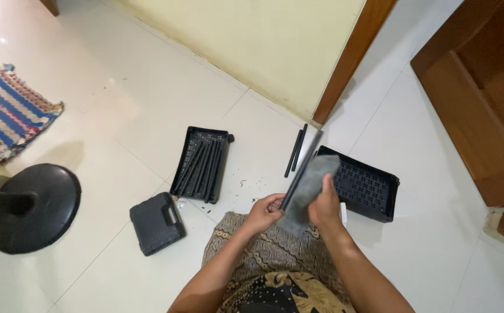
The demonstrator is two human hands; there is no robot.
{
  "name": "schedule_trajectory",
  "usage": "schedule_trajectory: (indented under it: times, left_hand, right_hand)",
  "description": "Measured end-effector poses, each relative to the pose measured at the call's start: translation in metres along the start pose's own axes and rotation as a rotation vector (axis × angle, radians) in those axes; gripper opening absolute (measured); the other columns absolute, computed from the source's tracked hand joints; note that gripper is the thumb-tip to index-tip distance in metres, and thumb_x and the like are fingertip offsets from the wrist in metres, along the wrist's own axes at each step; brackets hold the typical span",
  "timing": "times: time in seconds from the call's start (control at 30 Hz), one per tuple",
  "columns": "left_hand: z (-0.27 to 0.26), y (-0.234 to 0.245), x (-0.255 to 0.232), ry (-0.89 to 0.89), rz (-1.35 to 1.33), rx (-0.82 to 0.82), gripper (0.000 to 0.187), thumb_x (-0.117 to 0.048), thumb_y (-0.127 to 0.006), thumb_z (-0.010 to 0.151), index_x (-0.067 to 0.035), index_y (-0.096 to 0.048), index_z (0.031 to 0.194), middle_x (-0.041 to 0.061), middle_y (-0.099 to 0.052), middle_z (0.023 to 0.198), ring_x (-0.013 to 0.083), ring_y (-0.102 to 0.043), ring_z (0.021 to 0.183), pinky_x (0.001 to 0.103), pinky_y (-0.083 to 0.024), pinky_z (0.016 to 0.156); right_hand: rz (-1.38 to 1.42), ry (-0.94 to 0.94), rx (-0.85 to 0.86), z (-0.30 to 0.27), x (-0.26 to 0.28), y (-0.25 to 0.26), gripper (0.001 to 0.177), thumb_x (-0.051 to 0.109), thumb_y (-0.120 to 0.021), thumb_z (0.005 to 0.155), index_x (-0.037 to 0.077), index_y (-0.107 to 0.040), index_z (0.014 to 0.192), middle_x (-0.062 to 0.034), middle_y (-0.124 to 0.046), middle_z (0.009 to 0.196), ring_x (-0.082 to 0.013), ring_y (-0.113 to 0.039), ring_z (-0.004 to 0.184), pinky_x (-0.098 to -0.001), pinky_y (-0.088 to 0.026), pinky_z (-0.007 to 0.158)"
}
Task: The person wipes several black plastic rods with a gray cloth, then inserts them into the corners of a perforated black plastic tray to form legs. They stack a second tray on top of the first, creating a two-tier stand.
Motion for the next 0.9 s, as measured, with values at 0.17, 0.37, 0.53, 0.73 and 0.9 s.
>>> schedule_trajectory:
  times: [0.17, 0.37, 0.53, 0.73, 0.9]
  left_hand:
    - [-0.047, -0.010, -0.038, -0.319, 0.244, -0.271, 0.032, -0.008, -0.062, 0.098, -0.001, -0.067, 0.129, 0.019, -0.068, 0.091, 0.0273, -0.063, 0.077, 0.037, -0.052, 0.069]
    - [-0.083, -0.020, -0.065, -0.284, 0.588, -0.313, 0.034, -0.021, -0.047, 0.103, 0.002, -0.053, 0.128, 0.028, -0.069, 0.087, 0.0479, -0.068, 0.079, 0.056, -0.054, 0.073]
    - [-0.108, -0.034, -0.064, -0.301, 0.680, -0.300, 0.027, -0.025, -0.045, 0.107, 0.000, -0.051, 0.117, 0.028, -0.068, 0.085, 0.0489, -0.066, 0.076, 0.058, -0.051, 0.068]
    - [-0.130, -0.028, -0.044, -0.391, 0.104, -0.069, 0.029, -0.025, -0.038, 0.116, -0.006, -0.060, 0.117, -0.004, -0.050, 0.073, 0.0131, -0.048, 0.061, 0.034, -0.047, 0.057]
    - [-0.131, -0.014, -0.037, 0.065, -1.109, 0.337, 0.031, -0.034, -0.035, 0.114, -0.010, -0.055, 0.109, -0.011, -0.035, 0.060, 0.0025, -0.030, 0.045, 0.017, -0.029, 0.037]
  right_hand:
    - [-0.020, 0.077, 0.196, -0.030, -0.034, -0.026, 0.044, 0.036, -0.035, 0.110, 0.002, -0.054, 0.130, -0.0124, -0.065, 0.114, -0.0237, -0.066, 0.104, -0.0417, -0.052, 0.100]
    - [-0.350, 0.127, 0.124, -0.057, -0.046, -0.044, 0.026, 0.022, -0.045, 0.106, 0.004, -0.057, 0.120, -0.0078, -0.067, 0.094, -0.0161, -0.065, 0.079, -0.0303, -0.059, 0.071]
    - [-0.220, 0.090, -0.083, -0.027, -0.017, -0.047, 0.028, 0.026, -0.047, 0.108, 0.000, -0.058, 0.110, -0.0090, -0.062, 0.083, -0.0190, -0.064, 0.067, -0.0351, -0.059, 0.063]
    - [0.049, 0.119, 0.073, -0.004, 0.030, -0.048, 0.038, 0.035, -0.050, 0.110, -0.002, -0.058, 0.109, -0.0065, -0.055, 0.076, -0.0177, -0.055, 0.064, -0.0342, -0.053, 0.058]
    - [0.078, 0.060, 0.223, -0.044, 0.016, -0.068, 0.035, 0.039, -0.043, 0.107, 0.004, -0.052, 0.108, -0.0046, -0.053, 0.073, -0.0182, -0.057, 0.067, -0.0346, -0.057, 0.063]
Point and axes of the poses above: each hand's wrist, its own z-axis towards the middle knuckle, its own y-axis out of the back of the hand, x = y × z, the point moved 1 cm from there along z, towards the middle knuckle
